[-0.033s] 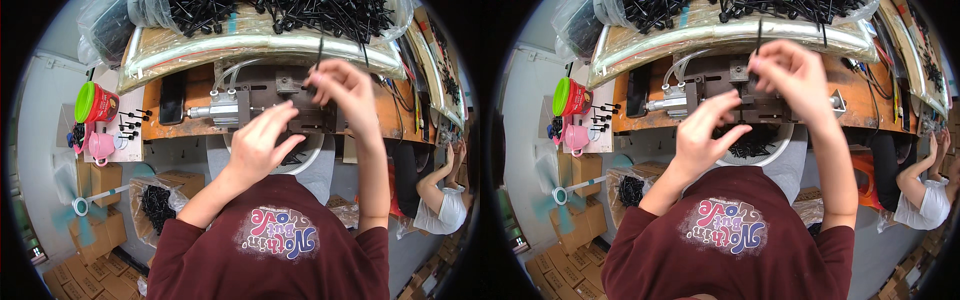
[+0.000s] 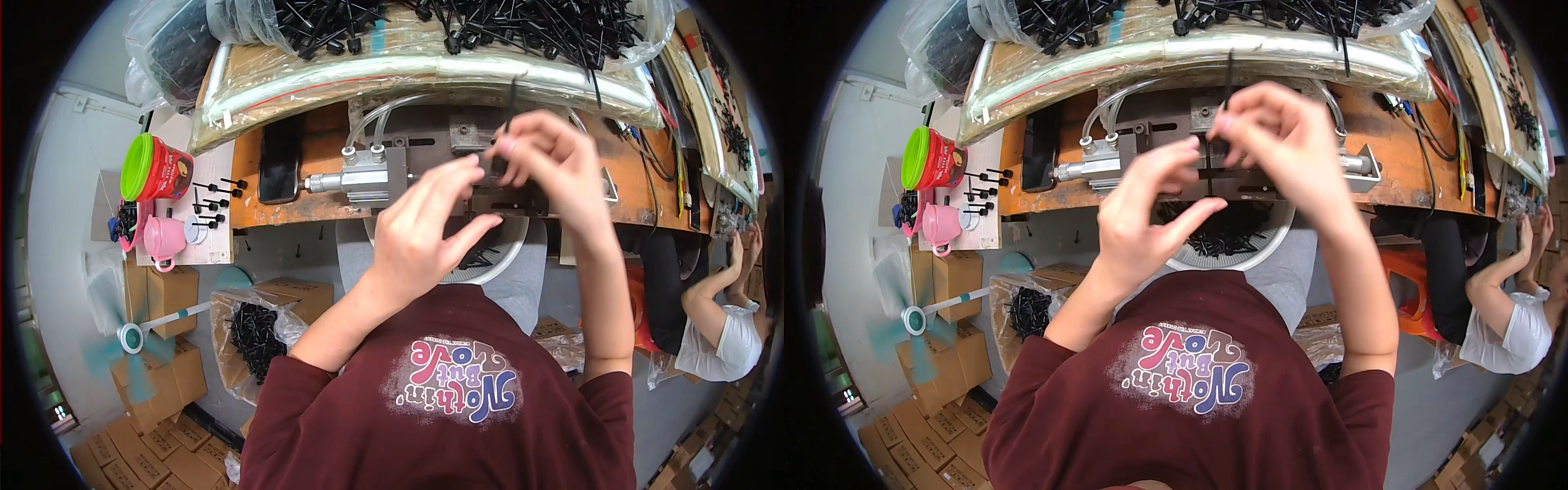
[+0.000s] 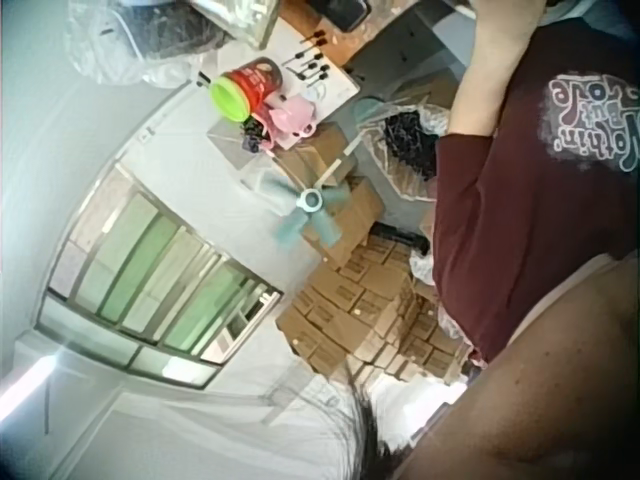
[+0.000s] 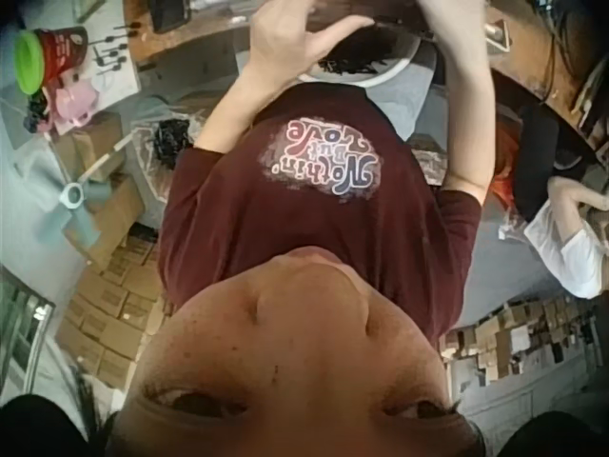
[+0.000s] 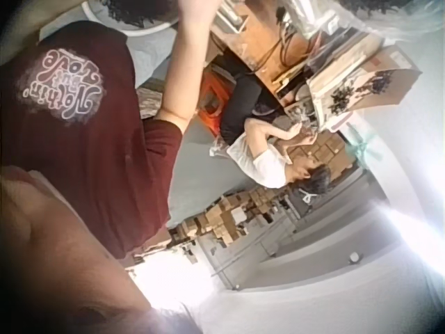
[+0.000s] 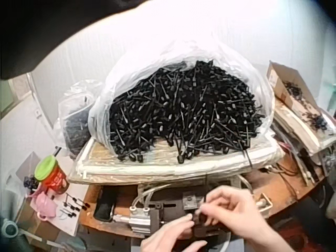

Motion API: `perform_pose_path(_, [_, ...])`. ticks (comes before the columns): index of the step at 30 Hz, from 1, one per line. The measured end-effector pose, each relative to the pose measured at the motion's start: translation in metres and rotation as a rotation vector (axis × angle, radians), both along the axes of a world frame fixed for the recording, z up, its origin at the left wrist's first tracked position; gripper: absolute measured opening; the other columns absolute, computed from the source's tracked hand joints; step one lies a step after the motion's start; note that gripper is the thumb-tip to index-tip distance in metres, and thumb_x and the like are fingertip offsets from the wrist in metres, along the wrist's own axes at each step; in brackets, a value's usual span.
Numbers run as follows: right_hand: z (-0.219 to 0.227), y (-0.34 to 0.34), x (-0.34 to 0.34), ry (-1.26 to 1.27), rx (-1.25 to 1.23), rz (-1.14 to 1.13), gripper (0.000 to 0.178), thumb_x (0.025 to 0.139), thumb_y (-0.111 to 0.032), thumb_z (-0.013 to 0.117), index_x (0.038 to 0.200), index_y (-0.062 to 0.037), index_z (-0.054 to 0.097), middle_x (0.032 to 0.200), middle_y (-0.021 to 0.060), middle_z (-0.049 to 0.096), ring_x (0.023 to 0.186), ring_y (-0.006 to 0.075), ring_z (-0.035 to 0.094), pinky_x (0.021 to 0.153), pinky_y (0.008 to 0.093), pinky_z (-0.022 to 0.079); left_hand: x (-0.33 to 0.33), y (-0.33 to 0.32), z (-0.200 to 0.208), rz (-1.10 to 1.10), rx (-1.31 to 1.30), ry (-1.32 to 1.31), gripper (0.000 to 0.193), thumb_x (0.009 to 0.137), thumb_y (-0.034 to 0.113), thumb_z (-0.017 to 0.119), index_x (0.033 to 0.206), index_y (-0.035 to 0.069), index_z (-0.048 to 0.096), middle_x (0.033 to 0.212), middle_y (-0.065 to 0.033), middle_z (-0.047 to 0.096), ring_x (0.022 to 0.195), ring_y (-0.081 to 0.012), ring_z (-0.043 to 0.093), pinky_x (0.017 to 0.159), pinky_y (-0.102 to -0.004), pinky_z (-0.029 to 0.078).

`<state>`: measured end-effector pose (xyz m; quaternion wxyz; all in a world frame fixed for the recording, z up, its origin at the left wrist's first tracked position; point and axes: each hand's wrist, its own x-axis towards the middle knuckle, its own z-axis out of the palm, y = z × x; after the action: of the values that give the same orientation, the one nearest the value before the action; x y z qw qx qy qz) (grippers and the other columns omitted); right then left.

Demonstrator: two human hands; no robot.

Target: Assembling small black plastic components using a manual press on a workbench.

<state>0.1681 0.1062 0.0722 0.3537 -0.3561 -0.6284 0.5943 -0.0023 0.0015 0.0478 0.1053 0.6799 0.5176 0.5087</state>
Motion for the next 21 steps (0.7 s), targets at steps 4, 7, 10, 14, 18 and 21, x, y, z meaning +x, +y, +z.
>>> perform_pose_path(4, [-0.012, -0.027, -0.003, 0.036, -0.133, 0.069, 0.02, 0.098, -0.015, 0.063, 0.107, 0.0031, 0.066, 0.091, 0.0053, 0.072, 0.078, 0.0079, 0.067, 0.068, 0.0222, 0.053, -0.002, 0.017, 0.007, -0.029, 0.182, 0.126, 0.033, 0.075, -0.002, 0.08, 0.106, 0.0, 0.071, 0.097, -0.012, 0.072, 0.085, -0.023, 0.071, 0.071, -0.0311, 0.058])
perform_pose_path(7, [-0.002, -0.022, 0.003, 0.051, -0.208, 0.158, 0.021, 0.099, -0.015, 0.061, 0.107, 0.0037, 0.066, 0.091, 0.0059, 0.071, 0.079, 0.0084, 0.067, 0.069, 0.023, 0.054, -0.002, 0.014, 0.007, -0.023, 0.236, 0.132, 0.034, 0.074, -0.002, 0.08, 0.107, 0.0, 0.072, 0.101, -0.0117, 0.072, 0.085, -0.0252, 0.071, 0.072, -0.0323, 0.057])
perform_pose_path(10, [-0.002, -0.02, 0.006, 0.045, -0.187, 0.176, 0.02, 0.1, -0.014, 0.059, 0.108, 0.0037, 0.066, 0.092, 0.0067, 0.071, 0.081, 0.0122, 0.07, 0.069, 0.0236, 0.055, -0.003, 0.006, 0.012, -0.074, 0.167, 0.139, 0.036, 0.073, 0.0, 0.081, 0.108, 0.0, 0.073, 0.108, -0.0121, 0.071, 0.089, -0.0253, 0.07, 0.076, -0.0334, 0.057])
perform_pose_path(14, [-0.001, -0.017, 0.007, -0.003, -0.099, 0.13, 0.021, 0.099, -0.014, 0.06, 0.111, 0.0031, 0.066, 0.092, 0.0087, 0.072, 0.078, 0.0134, 0.071, 0.067, 0.0241, 0.055, -0.011, 0.001, 0.008, -0.111, 0.09, 0.114, 0.037, 0.071, 0.003, 0.083, 0.106, 0.001, 0.074, 0.111, -0.0128, 0.069, 0.092, -0.0242, 0.069, 0.078, -0.0328, 0.057])
perform_pose_path(18, [0.012, 0.016, 0.019, -0.211, 0.571, -0.422, 0.017, 0.094, -0.009, 0.064, 0.107, -0.0029, 0.072, 0.087, 0.0039, 0.074, 0.07, 0.0079, 0.067, 0.062, 0.0223, 0.05, -0.011, -0.011, -0.006, -0.115, -0.002, -0.006, 0.032, 0.07, 0.006, 0.085, 0.099, -0.001, 0.074, 0.11, -0.0124, 0.068, 0.091, -0.02, 0.069, 0.076, -0.0309, 0.059])
perform_pose_path(21, [0.025, 0.064, 0.051, -0.618, 0.952, -0.77, 0.016, 0.091, -0.02, 0.069, 0.1, -0.0067, 0.071, 0.088, 0.004, 0.073, 0.072, 0.0148, 0.068, 0.066, 0.0286, 0.052, -0.008, -0.012, -0.023, -0.088, -0.014, 0.085, 0.028, 0.071, 0.01, 0.084, 0.094, -0.001, 0.072, 0.118, -0.0151, 0.068, 0.091, -0.0238, 0.07, 0.078, -0.0327, 0.059])
